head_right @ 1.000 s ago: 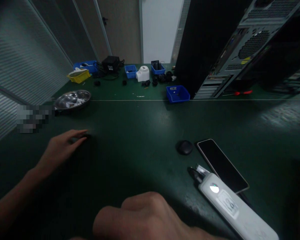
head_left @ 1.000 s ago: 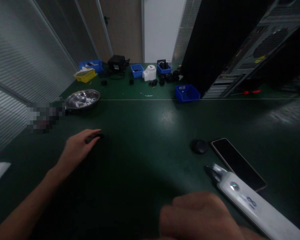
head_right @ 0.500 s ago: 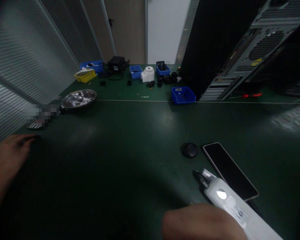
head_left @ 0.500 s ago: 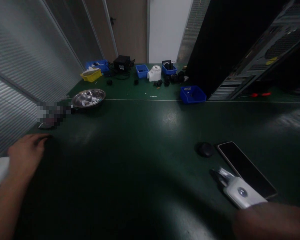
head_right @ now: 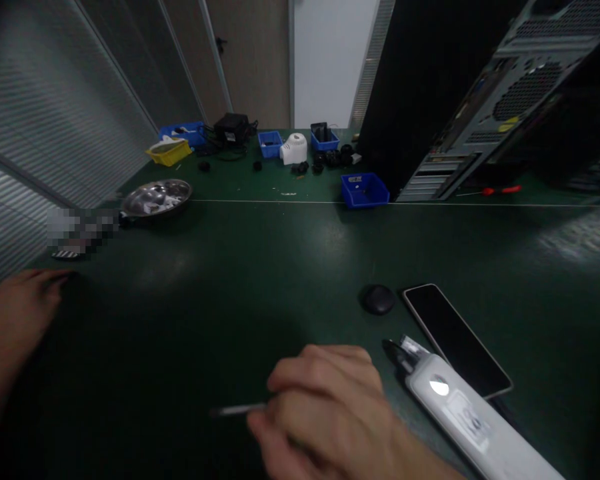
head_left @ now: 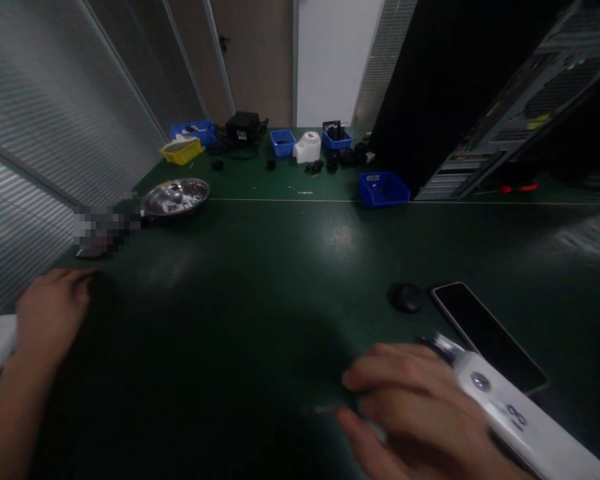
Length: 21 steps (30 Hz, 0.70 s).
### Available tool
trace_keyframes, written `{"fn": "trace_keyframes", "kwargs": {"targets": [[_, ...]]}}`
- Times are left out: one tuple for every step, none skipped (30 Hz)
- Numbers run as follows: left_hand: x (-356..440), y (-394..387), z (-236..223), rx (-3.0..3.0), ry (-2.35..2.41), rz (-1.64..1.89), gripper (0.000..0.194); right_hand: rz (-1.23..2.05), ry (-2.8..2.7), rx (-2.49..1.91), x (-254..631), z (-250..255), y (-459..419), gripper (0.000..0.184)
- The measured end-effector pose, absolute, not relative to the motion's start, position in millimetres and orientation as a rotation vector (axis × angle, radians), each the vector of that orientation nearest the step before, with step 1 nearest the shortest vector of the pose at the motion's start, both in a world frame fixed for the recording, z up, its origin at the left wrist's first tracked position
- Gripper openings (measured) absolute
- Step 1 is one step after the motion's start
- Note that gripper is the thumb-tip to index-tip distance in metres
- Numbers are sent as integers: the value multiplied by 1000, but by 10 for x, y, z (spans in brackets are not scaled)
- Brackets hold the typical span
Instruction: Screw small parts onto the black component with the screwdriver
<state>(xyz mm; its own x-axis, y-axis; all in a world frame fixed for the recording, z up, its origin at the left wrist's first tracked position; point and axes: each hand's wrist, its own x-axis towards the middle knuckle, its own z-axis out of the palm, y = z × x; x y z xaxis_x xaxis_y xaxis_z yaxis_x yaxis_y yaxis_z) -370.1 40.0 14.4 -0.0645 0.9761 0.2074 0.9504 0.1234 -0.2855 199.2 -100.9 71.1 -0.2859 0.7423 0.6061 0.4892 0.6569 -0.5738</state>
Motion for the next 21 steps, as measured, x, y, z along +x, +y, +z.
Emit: {"fn": "trace_keyframes", "kwargs": {"targets": [[-3713, 399, 143, -1857, -2096, 99, 44, 335, -1949, -968, 1931, 594, -942, 18], [-3721, 399, 140, -1841, -2126, 81, 44, 370, -1958, -969, 1878, 466, -880, 19], [-3725, 399, 136, -1827, -2153, 48, 43, 398, -1963, -984, 1838, 338, -826, 19], [-3725, 398, 131, -1813, -2173, 3, 42, 432, -1990, -1017, 1815, 224, -782, 17], [-3723, 397, 127, -1814, -2183, -36, 42, 472, -2013, -1049, 1807, 132, -749, 15], [-3721, 394, 123, -1823, -2186, -60, 43, 499, -2021, -1067, 1812, 66, -726, 13], [-3723, 390, 122, -1817, -2184, -73, 44, 517, -2019, -1086, 1824, 27, -711, 12], [-3729, 386, 122, -1810, -2188, -70, 45, 533, -2013, -1102, 1839, 10, -703, 10], [-3740, 383, 125, -1793, -2206, -57, 46, 543, -2004, -1117, 1854, 11, -699, 9], [-3752, 382, 132, -1774, -2237, -40, 46, 553, -1994, -1139, 1865, 24, -696, 7], [-3762, 383, 143, -1761, -2275, -25, 46, 567, -1985, -1166, 1871, 41, -693, 6], [-3759, 384, 159, -1736, -2315, -21, 45, 581, -1974, -1196, 1873, 60, -688, 5], [-3734, 384, 181, -1720, -2350, -16, 44, 591, -1959, -1228, 1870, 77, -681, 6], [-3676, 380, 209, -1715, -2370, -19, 43, 600, -1943, -1262, 1864, 89, -671, 7], [-3576, 371, 243, -1725, -2370, -52, 42, 609, -1930, -1293, 1857, 97, -659, 9], [-3426, 353, 279, -1774, -2351, -112, 42, 618, -1921, -1317, 1851, 99, -646, 10], [-3225, 326, 317, -1846, -2312, -206, 43, 627, -1914, -1334, 1846, 96, -632, 11], [-2975, 289, 353, -1974, -2244, -331, 42, 637, -1908, -1347, 1844, 90, -619, 12], [-2684, 244, 383, -2130, -2139, -459, 40, 646, -1899, -1355, 1844, 81, -609, 12], [-2365, 194, 404, -2292, -2002, -601, 36, 656, -1889, -1360, 1847, 72, -601, 13], [-2033, 142, 413, -2532, -1867, -658, 31, 664, -1877, -1364, 1853, 63, -595, 13]]}}
